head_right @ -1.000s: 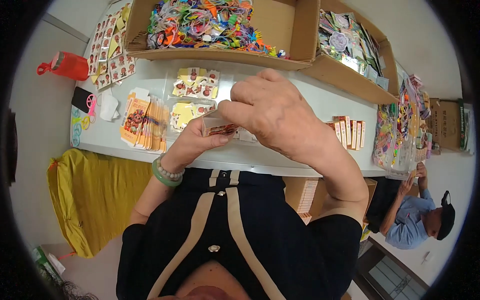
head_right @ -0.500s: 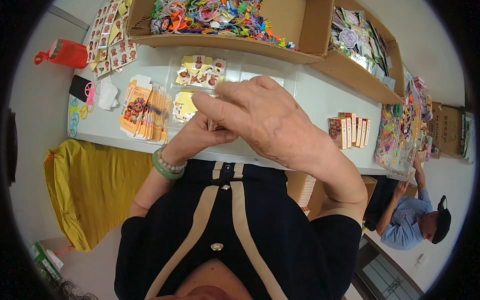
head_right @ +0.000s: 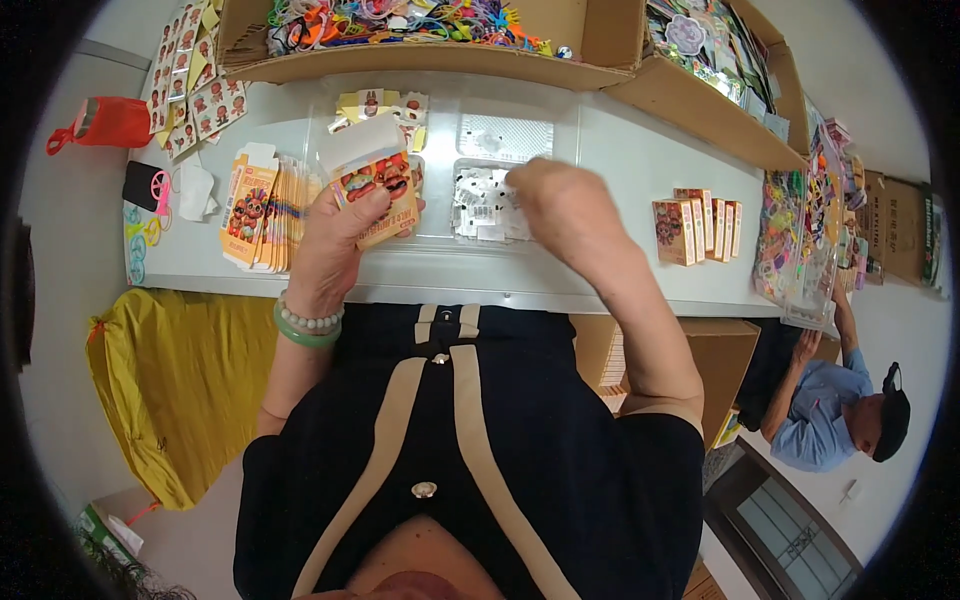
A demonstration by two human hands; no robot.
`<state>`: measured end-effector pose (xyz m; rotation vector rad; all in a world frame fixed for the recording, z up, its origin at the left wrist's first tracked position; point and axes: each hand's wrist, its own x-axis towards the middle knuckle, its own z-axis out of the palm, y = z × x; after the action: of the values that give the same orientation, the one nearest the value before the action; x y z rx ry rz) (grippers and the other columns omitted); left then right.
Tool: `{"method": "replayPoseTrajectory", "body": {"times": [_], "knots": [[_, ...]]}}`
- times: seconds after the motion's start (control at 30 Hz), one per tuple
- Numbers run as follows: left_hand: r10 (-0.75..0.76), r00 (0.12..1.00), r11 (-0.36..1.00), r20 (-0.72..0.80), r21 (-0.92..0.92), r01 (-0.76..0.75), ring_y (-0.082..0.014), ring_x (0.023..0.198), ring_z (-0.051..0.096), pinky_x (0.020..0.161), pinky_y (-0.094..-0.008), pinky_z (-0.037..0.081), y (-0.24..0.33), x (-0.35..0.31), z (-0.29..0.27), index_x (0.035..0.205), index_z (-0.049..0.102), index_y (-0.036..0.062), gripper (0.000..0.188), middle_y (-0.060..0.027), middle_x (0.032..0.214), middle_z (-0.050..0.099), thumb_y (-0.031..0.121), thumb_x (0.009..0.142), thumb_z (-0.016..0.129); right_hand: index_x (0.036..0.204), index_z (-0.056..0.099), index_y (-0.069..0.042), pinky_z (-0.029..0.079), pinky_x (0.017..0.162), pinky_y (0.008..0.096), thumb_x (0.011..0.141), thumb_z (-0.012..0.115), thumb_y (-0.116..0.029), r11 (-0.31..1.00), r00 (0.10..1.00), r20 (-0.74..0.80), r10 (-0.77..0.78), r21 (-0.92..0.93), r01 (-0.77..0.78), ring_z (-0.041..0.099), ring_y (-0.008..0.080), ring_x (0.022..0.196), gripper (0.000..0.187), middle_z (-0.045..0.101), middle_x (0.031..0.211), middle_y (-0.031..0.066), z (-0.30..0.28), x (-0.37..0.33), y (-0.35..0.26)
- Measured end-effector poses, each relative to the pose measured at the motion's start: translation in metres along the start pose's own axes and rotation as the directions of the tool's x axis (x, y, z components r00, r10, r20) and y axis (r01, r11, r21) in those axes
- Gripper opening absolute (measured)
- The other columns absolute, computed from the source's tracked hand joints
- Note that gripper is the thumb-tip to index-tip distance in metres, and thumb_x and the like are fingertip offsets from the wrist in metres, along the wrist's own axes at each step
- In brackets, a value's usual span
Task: Sorting and placing sticker card sets into small plastic packaging sleeves.
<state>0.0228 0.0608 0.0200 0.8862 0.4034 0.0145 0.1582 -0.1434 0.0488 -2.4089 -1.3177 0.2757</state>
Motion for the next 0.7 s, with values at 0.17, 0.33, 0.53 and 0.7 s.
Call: {"method": "replayPoseTrajectory", "body": {"times": [0.17,0.33,0.53,0.7], "knots": [[-0.006,1.000,1.000,0.004,-0.001,0.006,-0.0268,0.093,0.065,0.074,-0.0326,0.055,-0.006,-0.002,0.003,0.121,0.049,-0.0017,0.043,-0.0129,0.107,0.062,0.016,0.085,0.064,0.086,0.058,-0.002,0.050,0.071,0.0410,0.079,0.053,-0.005,0.989,0.991,0.062,0.116,-0.102,-0.109,0.060,0.0323,0.083,0.009,0.058,0.083,0.0138,0.037,-0.005,-0.008],[-0.055,0.998,0.998,0.040,0.043,0.053,-0.0225,0.094,0.064,0.077,-0.0321,0.053,-0.006,-0.003,0.001,0.120,0.050,-0.0011,0.045,-0.0114,0.105,0.063,0.017,0.082,0.067,0.085,0.060,-0.002,0.049,0.069,0.0406,0.078,0.055,-0.004,0.975,0.973,0.178,0.150,-0.190,-0.115,0.060,0.0331,0.083,0.009,0.059,0.084,0.0132,0.035,0.001,0.008],[-0.096,0.992,0.990,0.086,0.110,0.086,-0.0078,0.079,0.056,0.071,-0.0241,0.046,-0.001,-0.002,0.009,0.113,0.057,0.0033,0.038,-0.0023,0.094,0.062,0.020,0.081,0.070,0.088,0.065,-0.001,0.048,0.063,0.0310,0.081,0.061,-0.009,0.882,0.954,-0.061,0.293,0.402,-0.245,0.058,0.0167,0.068,0.011,0.063,0.082,0.0040,0.026,-0.009,0.026],[-0.100,0.991,0.983,0.092,0.160,0.084,-0.0063,0.078,0.054,0.070,-0.0224,0.045,0.000,-0.003,0.012,0.111,0.057,0.0043,0.037,-0.0002,0.091,0.061,0.022,0.082,0.070,0.087,0.066,-0.003,0.043,0.059,0.0220,0.079,0.066,-0.008,0.305,0.832,0.265,0.487,0.841,-0.446,0.053,0.0074,0.064,0.010,0.061,0.072,-0.0003,0.001,-0.005,0.024]]}}
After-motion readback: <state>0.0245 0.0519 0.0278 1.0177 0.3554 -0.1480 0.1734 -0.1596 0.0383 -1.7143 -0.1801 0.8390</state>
